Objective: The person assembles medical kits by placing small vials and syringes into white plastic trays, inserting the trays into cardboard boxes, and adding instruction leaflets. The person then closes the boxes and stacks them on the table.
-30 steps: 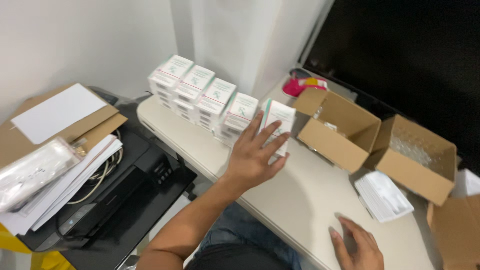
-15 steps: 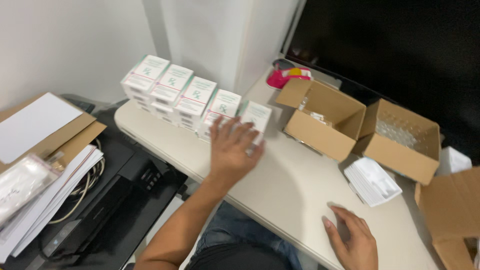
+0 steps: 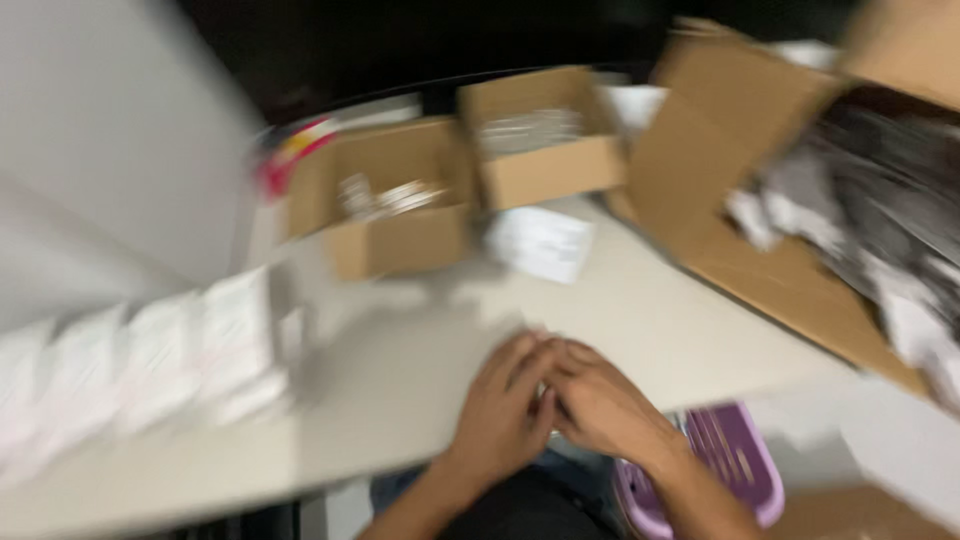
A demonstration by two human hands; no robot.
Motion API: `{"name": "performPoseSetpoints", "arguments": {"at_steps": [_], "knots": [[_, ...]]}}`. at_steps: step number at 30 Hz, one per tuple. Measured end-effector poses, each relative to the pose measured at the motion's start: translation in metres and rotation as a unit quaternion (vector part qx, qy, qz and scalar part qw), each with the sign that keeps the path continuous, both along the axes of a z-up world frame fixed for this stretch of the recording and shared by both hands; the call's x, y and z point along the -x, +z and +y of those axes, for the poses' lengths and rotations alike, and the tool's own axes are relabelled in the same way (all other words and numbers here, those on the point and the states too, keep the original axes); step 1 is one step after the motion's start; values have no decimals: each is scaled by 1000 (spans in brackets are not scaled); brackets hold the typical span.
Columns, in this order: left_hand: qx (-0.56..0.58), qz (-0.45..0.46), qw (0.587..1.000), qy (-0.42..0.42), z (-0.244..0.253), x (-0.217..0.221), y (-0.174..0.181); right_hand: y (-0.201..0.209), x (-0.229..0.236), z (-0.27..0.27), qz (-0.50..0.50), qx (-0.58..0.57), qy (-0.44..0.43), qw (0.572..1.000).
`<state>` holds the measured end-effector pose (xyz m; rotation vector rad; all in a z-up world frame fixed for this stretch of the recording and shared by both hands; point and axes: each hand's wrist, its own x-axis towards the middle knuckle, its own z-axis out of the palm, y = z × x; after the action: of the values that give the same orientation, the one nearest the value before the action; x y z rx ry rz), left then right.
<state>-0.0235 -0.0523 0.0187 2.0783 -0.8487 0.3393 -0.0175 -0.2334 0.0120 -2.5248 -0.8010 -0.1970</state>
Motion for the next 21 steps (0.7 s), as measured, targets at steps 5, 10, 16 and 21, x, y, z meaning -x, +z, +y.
{"name": "performPoseSetpoints", "arguments": {"at_steps": [5, 10, 16, 21], "knots": [[-78, 28, 989, -121, -70, 0, -20, -14, 28, -62, -23, -32, -56, 998], [-120, -23, 974, -191, -121, 9, -33, -55, 65, -97, -86, -112, -206, 968], [-32, 20, 900, -434, -159, 37, -47, -148, 133, -158, -292, -207, -405, 841], [-77, 125, 860, -488, -193, 53, -64, -236, 205, -250, -188, -159, -712, 658]]}}
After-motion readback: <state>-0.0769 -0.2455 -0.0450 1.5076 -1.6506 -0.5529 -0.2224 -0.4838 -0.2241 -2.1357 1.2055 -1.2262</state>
